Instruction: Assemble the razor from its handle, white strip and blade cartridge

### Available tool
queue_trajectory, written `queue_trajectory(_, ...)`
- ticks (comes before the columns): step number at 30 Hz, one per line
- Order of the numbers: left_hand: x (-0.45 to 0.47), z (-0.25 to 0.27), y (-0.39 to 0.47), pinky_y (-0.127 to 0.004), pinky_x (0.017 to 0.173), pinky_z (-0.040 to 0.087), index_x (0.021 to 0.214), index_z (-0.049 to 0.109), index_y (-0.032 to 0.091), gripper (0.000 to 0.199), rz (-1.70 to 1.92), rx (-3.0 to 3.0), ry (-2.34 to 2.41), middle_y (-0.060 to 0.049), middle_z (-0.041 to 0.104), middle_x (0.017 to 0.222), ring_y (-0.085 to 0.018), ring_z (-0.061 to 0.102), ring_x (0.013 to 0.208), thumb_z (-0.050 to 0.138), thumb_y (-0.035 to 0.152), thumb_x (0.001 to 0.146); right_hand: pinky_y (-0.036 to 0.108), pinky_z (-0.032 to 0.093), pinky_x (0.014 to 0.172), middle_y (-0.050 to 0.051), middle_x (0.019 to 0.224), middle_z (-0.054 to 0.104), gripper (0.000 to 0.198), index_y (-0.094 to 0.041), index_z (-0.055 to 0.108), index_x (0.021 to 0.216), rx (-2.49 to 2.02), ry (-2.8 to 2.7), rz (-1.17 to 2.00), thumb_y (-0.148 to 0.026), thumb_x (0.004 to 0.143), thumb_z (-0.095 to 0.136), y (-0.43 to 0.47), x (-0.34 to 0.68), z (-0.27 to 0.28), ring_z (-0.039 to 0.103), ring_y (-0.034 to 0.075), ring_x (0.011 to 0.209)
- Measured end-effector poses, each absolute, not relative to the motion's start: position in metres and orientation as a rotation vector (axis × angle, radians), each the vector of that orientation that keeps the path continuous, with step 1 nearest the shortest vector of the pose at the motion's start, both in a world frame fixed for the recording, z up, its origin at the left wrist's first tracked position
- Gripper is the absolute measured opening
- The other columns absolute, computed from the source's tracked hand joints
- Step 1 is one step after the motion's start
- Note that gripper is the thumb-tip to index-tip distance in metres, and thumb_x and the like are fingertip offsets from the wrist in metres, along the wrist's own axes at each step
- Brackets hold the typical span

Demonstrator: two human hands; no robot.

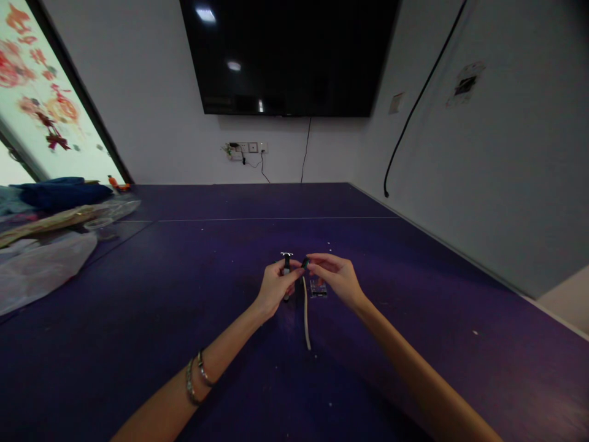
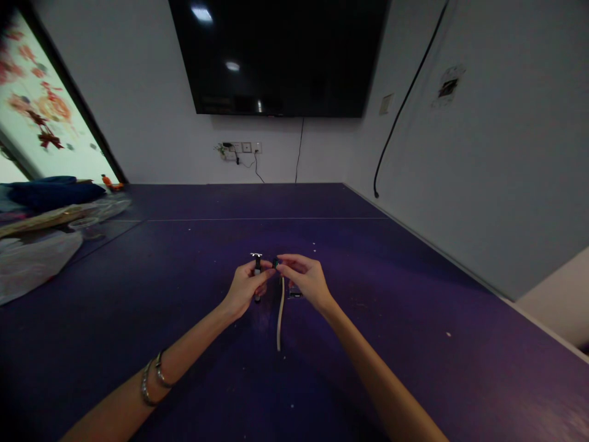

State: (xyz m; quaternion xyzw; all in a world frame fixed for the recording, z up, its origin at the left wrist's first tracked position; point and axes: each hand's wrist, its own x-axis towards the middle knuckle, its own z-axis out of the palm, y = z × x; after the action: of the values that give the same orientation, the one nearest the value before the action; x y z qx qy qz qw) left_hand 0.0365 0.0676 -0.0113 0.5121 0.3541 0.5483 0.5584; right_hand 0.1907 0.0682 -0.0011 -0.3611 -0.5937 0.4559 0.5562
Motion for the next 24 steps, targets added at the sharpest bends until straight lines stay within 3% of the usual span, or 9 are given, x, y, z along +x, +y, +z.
queue_trajectory(8, 0.037, -0.010, 0.066, -0.017, 0.035, 0.026, 0.079, 0.057, 0.014, 0.023, 1.190, 1.200, 0.761, 0.011, 0.035, 0.039, -0.003, 0.030, 0.032, 0.070, 0.029, 0.066, 0.019, 0.044, 0.047, 0.006, 0.091, 0.056, 0.027, -0.025, 0.068, 0.100, -0.805, -1.793, 0.826, -0.034, 0.074, 0.063, 0.069, 0.212, 0.016, 0.054, 0.014, 0.077)
queue_trajectory(16, 0.037, -0.010, 0.064, -0.016, 0.036, 0.024, 0.082, 0.057, 0.014, 0.023, 1.141, 1.171, 0.702, 0.011, 0.037, 0.042, -0.001, 0.028, 0.033, 0.070, 0.027, 0.068, 0.025, 0.046, 0.059, 0.005, 0.089, 0.057, 0.016, -0.022, 0.068, 0.088, -0.743, -1.910, 0.700, -0.032, 0.077, 0.062, 0.072, 0.206, 0.009, 0.054, 0.015, 0.081)
queue_trajectory(24, 0.039, -0.009, 0.061, -0.017, 0.035, 0.023, 0.077, 0.056, 0.014, 0.024, 1.115, 1.175, 0.694, 0.011, 0.034, 0.041, -0.001, 0.029, 0.033, 0.072, 0.029, 0.066, 0.023, 0.043, 0.055, 0.005, 0.089, 0.057, 0.012, -0.020, 0.065, 0.083, -0.785, -1.924, 0.693, -0.030, 0.076, 0.062, 0.066, 0.205, 0.014, 0.053, 0.014, 0.077)
